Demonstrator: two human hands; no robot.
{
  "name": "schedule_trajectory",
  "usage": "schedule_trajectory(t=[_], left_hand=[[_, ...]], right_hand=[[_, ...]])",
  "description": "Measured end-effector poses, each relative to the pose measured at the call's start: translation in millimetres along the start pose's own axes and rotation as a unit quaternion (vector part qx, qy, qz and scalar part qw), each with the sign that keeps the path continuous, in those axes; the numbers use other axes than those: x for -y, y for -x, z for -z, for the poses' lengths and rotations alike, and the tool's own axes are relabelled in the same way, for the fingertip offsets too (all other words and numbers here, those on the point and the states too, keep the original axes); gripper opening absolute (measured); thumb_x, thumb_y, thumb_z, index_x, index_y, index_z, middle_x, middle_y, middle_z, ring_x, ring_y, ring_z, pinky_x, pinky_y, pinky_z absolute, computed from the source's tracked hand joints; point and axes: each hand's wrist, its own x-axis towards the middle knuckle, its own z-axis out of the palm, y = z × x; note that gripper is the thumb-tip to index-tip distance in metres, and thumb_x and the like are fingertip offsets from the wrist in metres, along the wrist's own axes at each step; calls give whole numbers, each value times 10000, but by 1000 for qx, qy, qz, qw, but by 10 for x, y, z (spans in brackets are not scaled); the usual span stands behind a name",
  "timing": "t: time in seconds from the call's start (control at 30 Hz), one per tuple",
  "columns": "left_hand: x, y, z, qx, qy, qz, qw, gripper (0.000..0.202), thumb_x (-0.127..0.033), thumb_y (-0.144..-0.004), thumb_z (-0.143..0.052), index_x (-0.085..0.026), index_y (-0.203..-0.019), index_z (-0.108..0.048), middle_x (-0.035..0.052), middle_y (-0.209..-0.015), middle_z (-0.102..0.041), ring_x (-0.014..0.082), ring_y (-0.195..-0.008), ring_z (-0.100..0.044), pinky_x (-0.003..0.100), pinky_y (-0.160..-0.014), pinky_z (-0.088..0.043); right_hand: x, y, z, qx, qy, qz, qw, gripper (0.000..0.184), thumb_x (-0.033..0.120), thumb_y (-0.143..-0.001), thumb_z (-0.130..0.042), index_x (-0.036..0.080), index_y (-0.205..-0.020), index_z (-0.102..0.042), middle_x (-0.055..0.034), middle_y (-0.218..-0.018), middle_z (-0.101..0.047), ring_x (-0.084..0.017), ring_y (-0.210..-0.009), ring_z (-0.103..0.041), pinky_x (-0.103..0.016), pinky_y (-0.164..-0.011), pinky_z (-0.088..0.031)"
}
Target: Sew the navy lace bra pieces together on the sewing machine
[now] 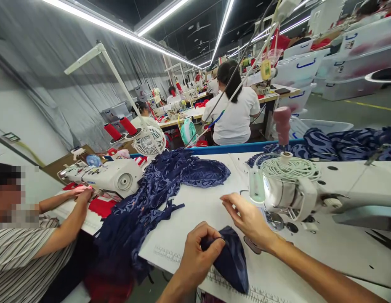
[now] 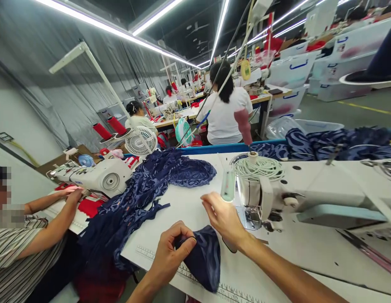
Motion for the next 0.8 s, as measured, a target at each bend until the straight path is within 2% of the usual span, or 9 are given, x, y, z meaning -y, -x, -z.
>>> schedule_trajectory(t=[0.1,0.2,0.33,0.43,0.5,0.6,0.63,0.7,0.8], left_hand=[[47,41,58,4,-6,9,1000,184,-296,-832,-669,-156,-720,-630,-4,-705,-497,132,-703,-453,256,-676,-345],[133,80,98,5,-18,-2,1000,209,-331,-829,-686,-156,-723,-648,1,-702,-501,135,-698,-457,258,-672,-352],[205,75,186,-15,-30,-9,999,194,-325,-832,-694,-164,-728,-666,8,-709,-505,140,-698,-479,257,-662,-368],[148,17,270,-57,-55,-31,996,114,-272,-838,-688,-182,-772,-707,36,-855,-549,131,-692,-499,257,-647,-392],[60,-42,317,-92,-79,-64,991,80,-236,-846,-677,-200,-802,-733,82,-1115,-563,150,-795,-561,270,-693,-429],[-69,-143,312,-53,-73,-113,990,68,-213,-844,-687,-208,-814,-748,99,-1351,-519,226,-1064,-584,299,-828,-456],[-93,-172,277,-14,-49,-113,992,59,-215,-843,-697,-204,-811,-746,100,-1282,-580,230,-1060,-592,300,-839,-457],[-105,-211,156,54,4,-87,995,56,-210,-836,-713,-192,-787,-733,74,-1003,-681,200,-915,-618,286,-800,-455],[-67,-211,-98,96,24,-54,994,66,-167,-823,-713,-180,-758,-713,26,-785,-666,164,-781,-593,261,-740,-429]], right_hand=[[-213,-434,-260,-55,65,-12,996,272,180,-977,-390,182,-1088,-639,-133,-1114,-632,-252,-1050,-576,-413,-880,-471],[-361,-741,-388,-90,108,-12,990,191,218,-953,-514,164,-1096,-628,-112,-1209,-594,-264,-1117,-546,-476,-935,-445],[-290,-939,-396,-101,120,46,987,186,174,-969,-445,152,-974,-630,-144,-1236,-593,-288,-1175,-511,-511,-988,-390],[15,-889,-311,-72,100,124,985,295,96,-962,-345,173,-952,-630,-150,-1212,-622,-266,-1143,-525,-503,-1038,-342],[262,-717,-190,-26,74,178,981,289,84,-951,-365,193,-949,-632,-86,-1017,-674,-208,-978,-577,-445,-1021,-375],[502,-293,92,29,26,211,977,238,139,-969,-406,210,-953,-633,-24,-824,-648,-154,-794,-575,-327,-847,-458],[522,-135,200,42,-2,187,982,224,182,-985,-417,218,-992,-638,-21,-841,-654,-148,-789,-581,-312,-811,-465],[476,166,399,79,-84,42,992,203,314,-982,-495,247,-1097,-648,-17,-875,-661,-157,-808,-602,-301,-747,-476],[300,521,599,150,-229,-194,942,359,490,-862,-642,239,-1117,-677,-14,-839,-651,-185,-806,-617,-313,-710,-491]])
